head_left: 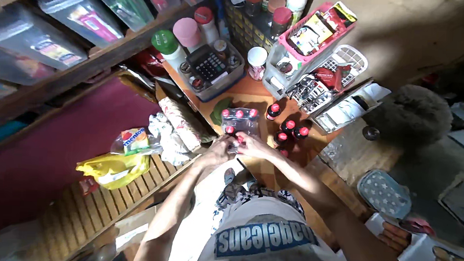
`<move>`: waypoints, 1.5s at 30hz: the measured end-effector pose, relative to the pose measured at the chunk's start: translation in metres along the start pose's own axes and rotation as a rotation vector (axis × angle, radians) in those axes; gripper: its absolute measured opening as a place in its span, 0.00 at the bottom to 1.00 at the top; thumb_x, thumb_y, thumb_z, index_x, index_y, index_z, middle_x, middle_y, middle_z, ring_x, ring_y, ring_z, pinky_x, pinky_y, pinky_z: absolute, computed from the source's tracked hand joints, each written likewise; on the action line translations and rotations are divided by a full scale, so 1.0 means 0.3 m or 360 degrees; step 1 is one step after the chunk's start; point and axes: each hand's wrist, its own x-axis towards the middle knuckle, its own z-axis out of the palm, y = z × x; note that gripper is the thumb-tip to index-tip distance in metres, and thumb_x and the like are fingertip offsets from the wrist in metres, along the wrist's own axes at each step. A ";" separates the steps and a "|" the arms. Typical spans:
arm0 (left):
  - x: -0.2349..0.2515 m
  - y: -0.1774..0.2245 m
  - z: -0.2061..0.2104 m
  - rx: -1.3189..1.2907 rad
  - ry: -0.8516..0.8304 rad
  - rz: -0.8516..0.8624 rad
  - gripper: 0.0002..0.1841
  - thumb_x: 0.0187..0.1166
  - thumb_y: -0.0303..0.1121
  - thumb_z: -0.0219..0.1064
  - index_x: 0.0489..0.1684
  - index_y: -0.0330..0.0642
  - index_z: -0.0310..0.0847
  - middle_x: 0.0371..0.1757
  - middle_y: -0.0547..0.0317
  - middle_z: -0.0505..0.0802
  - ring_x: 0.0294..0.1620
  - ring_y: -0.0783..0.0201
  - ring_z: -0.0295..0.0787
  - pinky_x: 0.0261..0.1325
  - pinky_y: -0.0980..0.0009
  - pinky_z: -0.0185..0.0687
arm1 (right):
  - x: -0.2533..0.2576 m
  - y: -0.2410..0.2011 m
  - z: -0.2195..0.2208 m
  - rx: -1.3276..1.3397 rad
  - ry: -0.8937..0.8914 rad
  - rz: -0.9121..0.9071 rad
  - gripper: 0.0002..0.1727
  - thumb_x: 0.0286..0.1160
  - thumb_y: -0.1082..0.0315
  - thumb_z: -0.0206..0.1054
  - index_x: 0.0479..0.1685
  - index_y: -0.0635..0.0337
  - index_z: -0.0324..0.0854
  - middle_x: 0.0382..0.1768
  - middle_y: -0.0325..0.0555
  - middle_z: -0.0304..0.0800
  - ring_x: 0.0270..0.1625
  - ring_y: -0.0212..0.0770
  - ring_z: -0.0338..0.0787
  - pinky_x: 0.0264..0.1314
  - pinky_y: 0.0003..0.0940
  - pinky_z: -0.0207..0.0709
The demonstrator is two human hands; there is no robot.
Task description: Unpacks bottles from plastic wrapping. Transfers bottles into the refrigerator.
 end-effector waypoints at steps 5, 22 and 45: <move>0.051 -0.022 -0.016 -0.0145 -0.0018 -0.0029 0.17 0.88 0.31 0.53 0.67 0.39 0.83 0.66 0.45 0.89 0.70 0.52 0.85 0.78 0.51 0.73 | 0.105 0.033 -0.012 -0.0166 0.0026 0.0023 0.27 0.75 0.65 0.71 0.76 0.57 0.77 0.60 0.63 0.89 0.64 0.62 0.88 0.67 0.64 0.77; 0.026 0.011 0.050 0.0035 0.0083 0.0078 0.17 0.82 0.33 0.63 0.65 0.36 0.81 0.55 0.44 0.93 0.59 0.48 0.90 0.70 0.48 0.80 | 0.121 0.023 -0.088 -0.0478 0.0060 0.0115 0.19 0.79 0.58 0.69 0.56 0.66 0.84 0.53 0.64 0.90 0.59 0.65 0.88 0.60 0.67 0.79; 0.102 0.149 0.008 0.0288 0.0164 -0.0069 0.15 0.84 0.30 0.63 0.66 0.42 0.84 0.61 0.40 0.92 0.66 0.38 0.87 0.71 0.37 0.76 | -0.497 0.436 -0.136 0.0037 0.0884 0.0240 0.21 0.76 0.68 0.72 0.65 0.70 0.82 0.58 0.67 0.88 0.64 0.60 0.88 0.72 0.51 0.78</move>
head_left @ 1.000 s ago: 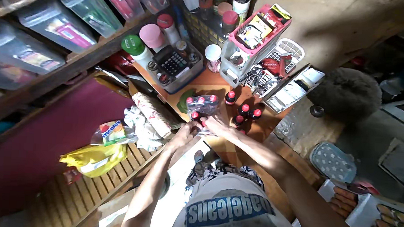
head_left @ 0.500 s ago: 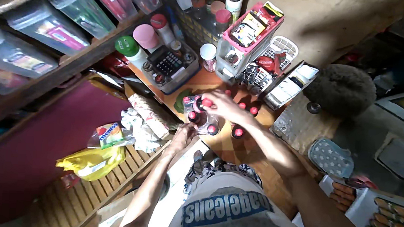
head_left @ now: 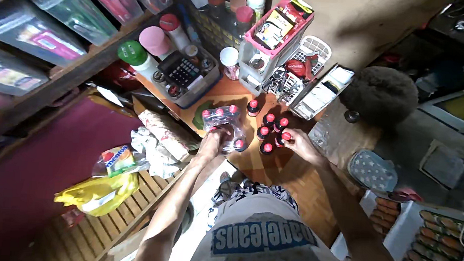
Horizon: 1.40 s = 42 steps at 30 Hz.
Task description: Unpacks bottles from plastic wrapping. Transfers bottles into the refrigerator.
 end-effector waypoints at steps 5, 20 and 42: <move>0.042 0.053 0.006 -0.0118 0.0140 0.0111 0.12 0.84 0.30 0.64 0.59 0.41 0.87 0.55 0.46 0.94 0.58 0.46 0.92 0.65 0.40 0.82 | 0.014 0.041 0.116 0.0015 0.0144 0.0075 0.24 0.77 0.60 0.71 0.69 0.64 0.83 0.62 0.66 0.86 0.67 0.59 0.85 0.74 0.48 0.76; 0.458 0.305 -0.030 -0.0104 0.0393 0.0238 0.19 0.82 0.27 0.65 0.71 0.38 0.81 0.73 0.38 0.84 0.75 0.37 0.78 0.76 0.44 0.75 | 0.055 -0.080 0.309 -0.0569 0.0478 -0.0149 0.45 0.71 0.33 0.65 0.84 0.53 0.73 0.65 0.63 0.86 0.68 0.69 0.82 0.72 0.69 0.67; 0.340 0.461 0.250 0.0439 -0.0193 -0.0003 0.29 0.93 0.47 0.51 0.94 0.59 0.54 0.85 0.34 0.70 0.69 0.30 0.82 0.58 0.37 0.82 | -0.060 0.111 0.233 -0.0245 0.0561 -0.0775 0.22 0.73 0.54 0.72 0.39 0.71 0.90 0.33 0.60 0.95 0.36 0.56 0.96 0.42 0.48 0.89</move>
